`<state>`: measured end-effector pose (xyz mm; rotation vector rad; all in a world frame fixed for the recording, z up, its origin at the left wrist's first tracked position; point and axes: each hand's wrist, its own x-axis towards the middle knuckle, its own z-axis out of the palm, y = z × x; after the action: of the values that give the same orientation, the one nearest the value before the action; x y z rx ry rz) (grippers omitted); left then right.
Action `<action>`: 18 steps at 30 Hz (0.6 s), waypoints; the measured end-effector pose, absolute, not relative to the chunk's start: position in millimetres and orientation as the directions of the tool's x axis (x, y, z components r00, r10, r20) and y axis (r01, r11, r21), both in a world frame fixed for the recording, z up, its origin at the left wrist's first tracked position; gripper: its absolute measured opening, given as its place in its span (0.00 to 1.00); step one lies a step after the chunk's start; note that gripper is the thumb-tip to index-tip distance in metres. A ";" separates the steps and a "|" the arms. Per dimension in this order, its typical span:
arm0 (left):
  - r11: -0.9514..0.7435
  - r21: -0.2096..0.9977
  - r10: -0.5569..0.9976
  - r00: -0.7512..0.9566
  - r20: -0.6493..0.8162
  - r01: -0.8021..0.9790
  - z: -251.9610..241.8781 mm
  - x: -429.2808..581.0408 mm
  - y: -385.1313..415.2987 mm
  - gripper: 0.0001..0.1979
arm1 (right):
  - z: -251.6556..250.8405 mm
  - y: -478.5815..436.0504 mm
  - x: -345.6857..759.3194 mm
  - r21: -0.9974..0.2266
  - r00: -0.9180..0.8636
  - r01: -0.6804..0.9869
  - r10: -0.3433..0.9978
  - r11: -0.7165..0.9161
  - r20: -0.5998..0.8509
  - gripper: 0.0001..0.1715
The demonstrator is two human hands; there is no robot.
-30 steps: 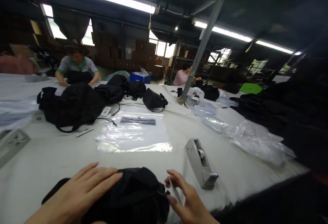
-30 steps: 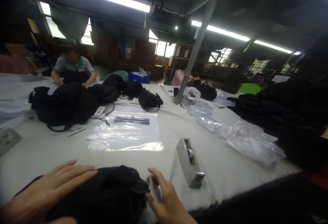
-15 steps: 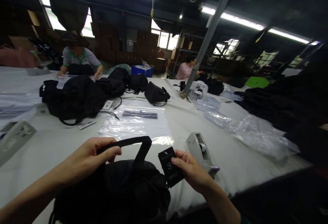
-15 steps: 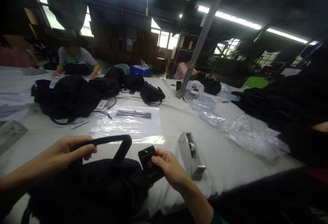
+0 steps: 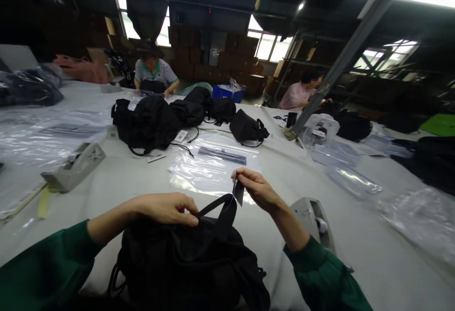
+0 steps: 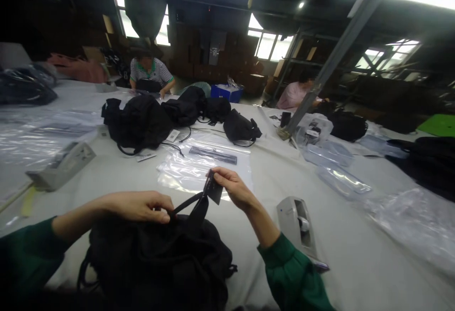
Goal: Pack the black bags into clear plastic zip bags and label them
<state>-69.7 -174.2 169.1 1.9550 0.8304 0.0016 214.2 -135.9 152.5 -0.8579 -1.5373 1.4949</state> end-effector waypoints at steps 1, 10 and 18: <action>-0.302 0.772 0.565 0.757 -0.328 0.560 167.5 -70.4 -171.0 0.18 | 144.6 -132.2 203.7 -0.998 -0.528 -0.024 0.847 0.063 0.067 0.17; -0.173 0.912 0.728 0.672 -0.135 0.372 141.7 -97.7 -148.5 0.23 | 75.9 -143.8 140.3 -0.967 -0.761 0.209 0.645 0.145 -0.068 0.21; 0.090 0.963 0.763 0.604 -0.231 0.254 88.4 -100.3 -178.0 0.26 | 71.7 -166.1 167.9 -0.932 -0.630 0.322 0.772 0.166 -0.080 0.19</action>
<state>-100.3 -178.0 88.4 1.4768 0.9079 0.4682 167.9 -166.1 71.7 -1.0356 -2.0346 1.4625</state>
